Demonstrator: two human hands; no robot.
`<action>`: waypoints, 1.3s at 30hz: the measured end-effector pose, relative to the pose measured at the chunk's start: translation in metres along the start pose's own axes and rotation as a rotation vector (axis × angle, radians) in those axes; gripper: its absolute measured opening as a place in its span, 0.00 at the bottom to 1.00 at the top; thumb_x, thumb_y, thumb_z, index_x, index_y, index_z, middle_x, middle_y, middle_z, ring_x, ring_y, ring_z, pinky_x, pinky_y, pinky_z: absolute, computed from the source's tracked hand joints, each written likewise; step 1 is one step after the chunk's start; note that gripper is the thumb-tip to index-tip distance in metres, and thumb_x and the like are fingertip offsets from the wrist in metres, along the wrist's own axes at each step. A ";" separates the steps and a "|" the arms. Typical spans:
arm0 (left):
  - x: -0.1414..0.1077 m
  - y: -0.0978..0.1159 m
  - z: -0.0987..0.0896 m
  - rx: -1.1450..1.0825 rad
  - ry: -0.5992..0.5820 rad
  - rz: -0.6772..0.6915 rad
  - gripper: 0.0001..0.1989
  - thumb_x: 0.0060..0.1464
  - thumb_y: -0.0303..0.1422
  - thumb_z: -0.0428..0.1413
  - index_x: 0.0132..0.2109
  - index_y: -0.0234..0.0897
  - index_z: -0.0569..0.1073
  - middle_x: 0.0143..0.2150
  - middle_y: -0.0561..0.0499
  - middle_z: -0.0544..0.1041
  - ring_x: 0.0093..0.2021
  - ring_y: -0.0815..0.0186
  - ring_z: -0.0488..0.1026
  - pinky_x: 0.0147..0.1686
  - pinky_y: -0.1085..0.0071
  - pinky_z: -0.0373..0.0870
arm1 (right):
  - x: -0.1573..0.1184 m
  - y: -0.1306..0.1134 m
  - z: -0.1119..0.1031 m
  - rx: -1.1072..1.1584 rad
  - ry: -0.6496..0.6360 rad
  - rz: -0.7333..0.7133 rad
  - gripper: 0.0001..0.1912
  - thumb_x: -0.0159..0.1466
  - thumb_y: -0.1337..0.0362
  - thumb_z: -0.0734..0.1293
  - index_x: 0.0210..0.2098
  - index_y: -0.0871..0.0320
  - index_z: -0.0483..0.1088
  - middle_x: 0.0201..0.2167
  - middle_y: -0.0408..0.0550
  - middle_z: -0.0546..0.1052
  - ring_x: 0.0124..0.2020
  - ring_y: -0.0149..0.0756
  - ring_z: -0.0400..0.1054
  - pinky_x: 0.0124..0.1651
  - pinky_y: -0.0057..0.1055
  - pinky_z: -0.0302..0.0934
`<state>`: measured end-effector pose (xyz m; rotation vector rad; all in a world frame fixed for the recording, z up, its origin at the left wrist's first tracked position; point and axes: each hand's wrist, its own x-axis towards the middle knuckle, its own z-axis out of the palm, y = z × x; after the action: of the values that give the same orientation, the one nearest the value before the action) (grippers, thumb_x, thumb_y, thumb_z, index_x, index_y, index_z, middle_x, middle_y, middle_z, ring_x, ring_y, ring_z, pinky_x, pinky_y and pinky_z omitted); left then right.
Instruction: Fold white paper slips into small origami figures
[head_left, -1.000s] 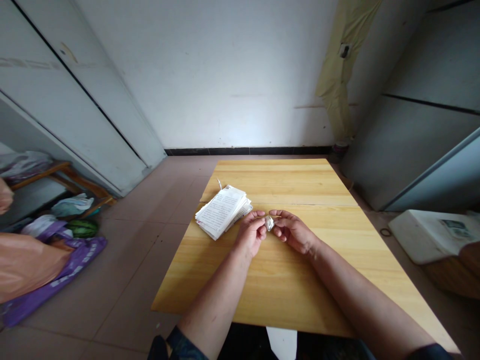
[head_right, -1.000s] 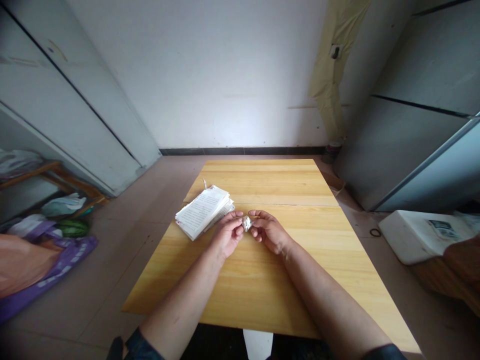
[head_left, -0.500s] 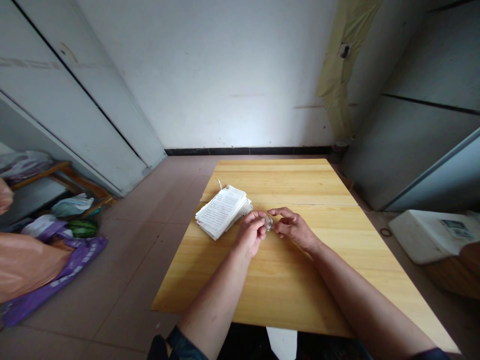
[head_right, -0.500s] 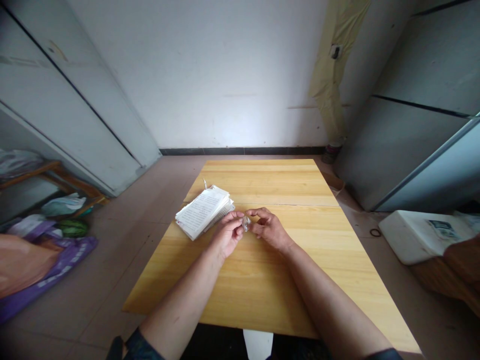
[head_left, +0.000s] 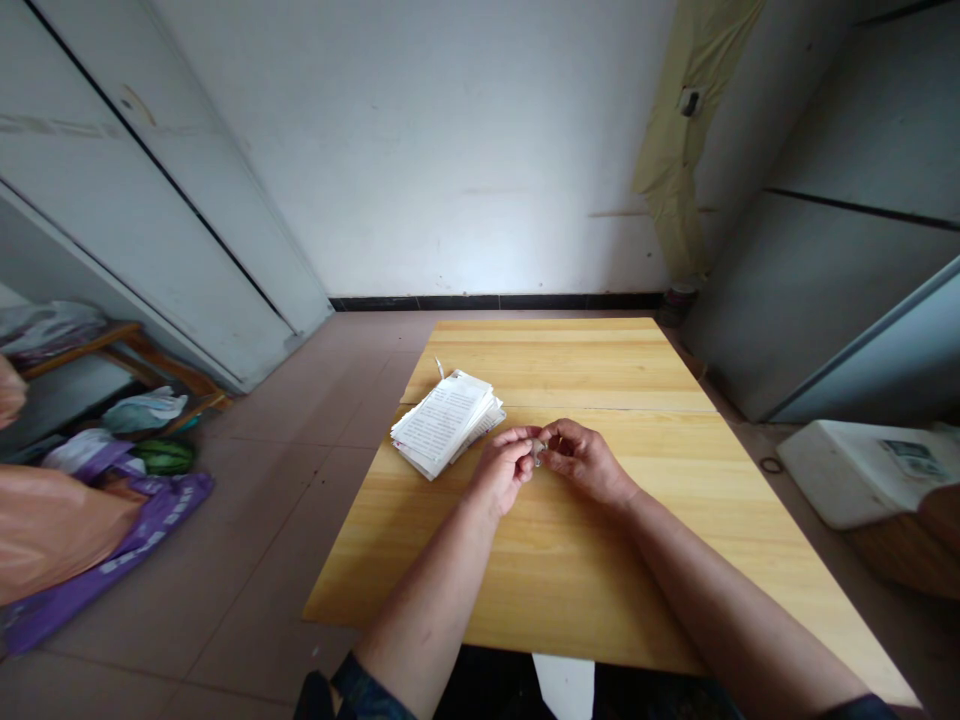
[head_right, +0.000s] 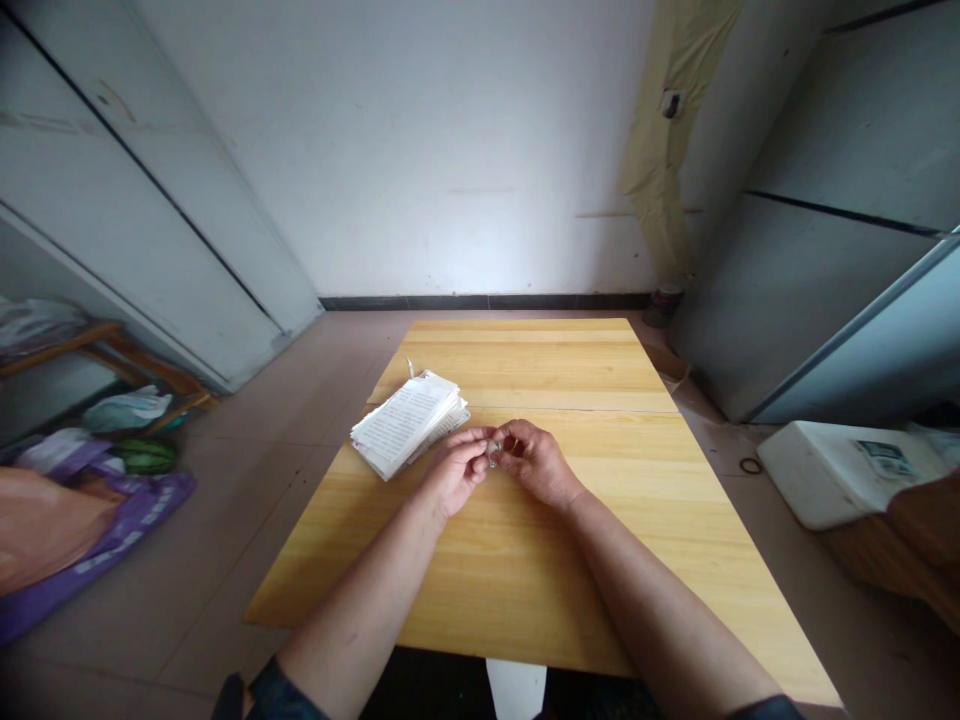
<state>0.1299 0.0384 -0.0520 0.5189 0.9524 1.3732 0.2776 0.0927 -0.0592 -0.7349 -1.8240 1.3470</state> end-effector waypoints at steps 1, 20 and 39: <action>0.000 0.000 0.000 0.004 -0.004 -0.001 0.11 0.40 0.26 0.61 0.35 0.29 0.74 0.30 0.49 0.73 0.18 0.80 0.59 0.17 0.80 0.47 | 0.000 0.000 0.000 0.010 -0.013 0.009 0.10 0.56 0.59 0.71 0.35 0.56 0.71 0.29 0.45 0.73 0.30 0.34 0.65 0.34 0.31 0.60; 0.010 0.001 -0.004 0.064 -0.077 -0.022 0.11 0.40 0.27 0.60 0.35 0.29 0.74 0.26 0.52 0.71 0.17 0.81 0.57 0.18 0.78 0.43 | 0.000 0.000 -0.008 -0.039 -0.102 -0.023 0.10 0.59 0.59 0.69 0.37 0.56 0.70 0.28 0.43 0.73 0.28 0.32 0.65 0.33 0.29 0.59; 0.011 0.002 -0.003 0.357 -0.170 0.039 0.16 0.39 0.29 0.60 0.39 0.33 0.71 0.31 0.54 0.68 0.20 0.80 0.54 0.18 0.76 0.45 | -0.001 0.004 -0.011 -0.248 -0.115 -0.064 0.06 0.58 0.64 0.65 0.36 0.56 0.65 0.26 0.40 0.69 0.26 0.29 0.62 0.30 0.25 0.57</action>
<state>0.1253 0.0487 -0.0549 0.9128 1.0559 1.1762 0.2874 0.0993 -0.0613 -0.7316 -2.1147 1.1549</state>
